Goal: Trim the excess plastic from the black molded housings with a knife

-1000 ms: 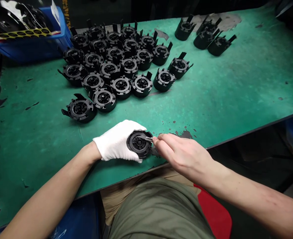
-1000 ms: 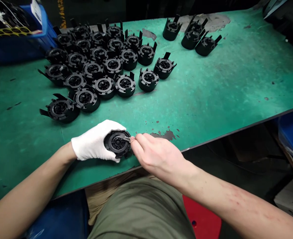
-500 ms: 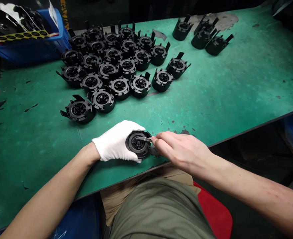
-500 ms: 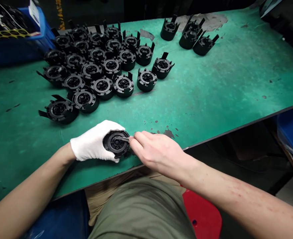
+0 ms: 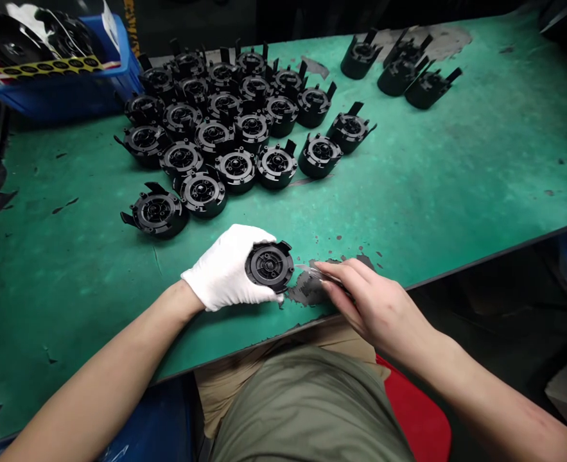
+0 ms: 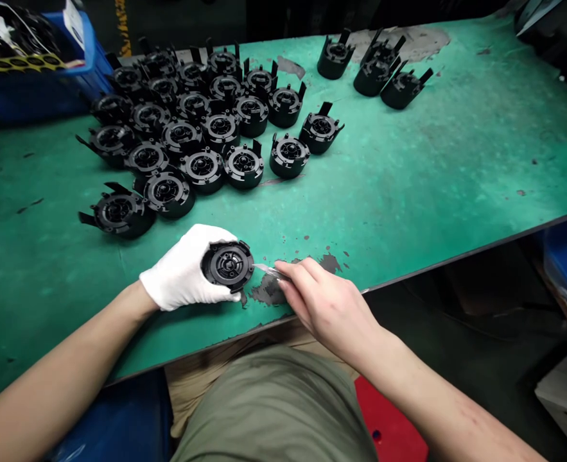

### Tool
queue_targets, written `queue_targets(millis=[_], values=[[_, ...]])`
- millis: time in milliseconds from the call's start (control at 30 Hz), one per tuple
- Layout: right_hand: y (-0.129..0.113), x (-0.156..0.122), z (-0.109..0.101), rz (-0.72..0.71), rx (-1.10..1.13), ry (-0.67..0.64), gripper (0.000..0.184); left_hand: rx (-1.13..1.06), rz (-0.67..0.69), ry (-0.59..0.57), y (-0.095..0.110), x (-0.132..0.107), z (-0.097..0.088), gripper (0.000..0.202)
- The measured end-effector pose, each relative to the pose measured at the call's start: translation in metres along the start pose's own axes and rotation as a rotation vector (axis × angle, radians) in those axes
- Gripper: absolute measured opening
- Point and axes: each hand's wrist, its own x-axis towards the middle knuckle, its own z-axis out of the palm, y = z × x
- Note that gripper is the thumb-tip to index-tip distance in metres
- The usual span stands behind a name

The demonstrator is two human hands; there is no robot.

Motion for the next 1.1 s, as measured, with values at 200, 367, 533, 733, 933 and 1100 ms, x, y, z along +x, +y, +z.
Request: queue_targets(millis=[200,367,533,733,933,1100], values=[[0.002,0.006,0.0,-0.044,-0.088,-0.034,0.027,-0.02,-0.001,-0.084,0.0,0.002,-0.006,0.078],[-0.008,0.01,0.005,-0.093,0.008,-0.017,0.025,-0.019,0.017,-0.123,-0.001,0.004,-0.01,0.063],[-0.015,0.015,0.009,-0.089,0.033,0.02,0.015,-0.015,0.02,-0.128,0.0,0.006,-0.01,0.063],[-0.006,0.03,0.0,-0.211,-0.107,0.004,0.012,-0.008,0.02,-0.124,-0.002,0.004,-0.009,0.063],[0.011,0.052,-0.005,-0.34,-0.133,-0.024,0.015,-0.004,0.009,-0.104,-0.005,0.003,-0.006,0.064],[0.014,0.061,-0.007,-0.388,-0.126,-0.101,0.02,-0.016,-0.004,-0.117,-0.004,0.004,-0.005,0.066]])
